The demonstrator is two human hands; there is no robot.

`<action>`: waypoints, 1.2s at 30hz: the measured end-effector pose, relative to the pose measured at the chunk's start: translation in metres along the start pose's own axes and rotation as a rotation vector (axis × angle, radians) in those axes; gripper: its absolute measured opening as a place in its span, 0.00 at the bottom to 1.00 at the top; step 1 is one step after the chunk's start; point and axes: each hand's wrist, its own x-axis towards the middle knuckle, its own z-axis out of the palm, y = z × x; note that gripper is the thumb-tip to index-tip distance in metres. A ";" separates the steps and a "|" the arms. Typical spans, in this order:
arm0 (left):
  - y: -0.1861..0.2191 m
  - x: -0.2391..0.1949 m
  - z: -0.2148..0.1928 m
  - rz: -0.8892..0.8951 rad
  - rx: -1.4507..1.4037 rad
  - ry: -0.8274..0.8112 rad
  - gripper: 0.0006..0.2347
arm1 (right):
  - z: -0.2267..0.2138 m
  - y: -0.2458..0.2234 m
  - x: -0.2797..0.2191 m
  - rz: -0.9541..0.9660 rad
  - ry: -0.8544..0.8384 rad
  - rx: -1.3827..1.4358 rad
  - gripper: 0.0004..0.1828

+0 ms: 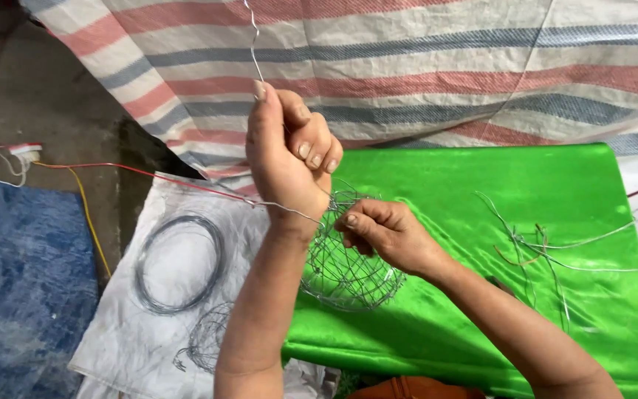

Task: Assembling a wire mesh base by weaving and twisting metal wires onto a frame

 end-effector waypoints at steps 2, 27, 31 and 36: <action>0.007 -0.005 0.001 -0.053 -0.024 -0.031 0.18 | -0.004 -0.013 -0.005 0.045 -0.031 0.015 0.13; 0.029 -0.042 -0.077 -0.040 0.687 -0.119 0.20 | -0.005 0.007 -0.046 -0.129 0.043 -0.189 0.12; 0.007 -0.116 -0.120 0.325 0.653 0.038 0.07 | 0.004 0.010 -0.054 -0.195 0.157 -0.177 0.13; -0.023 -0.170 -0.145 0.264 0.938 -0.180 0.23 | 0.004 0.011 -0.058 -0.096 0.212 -0.101 0.14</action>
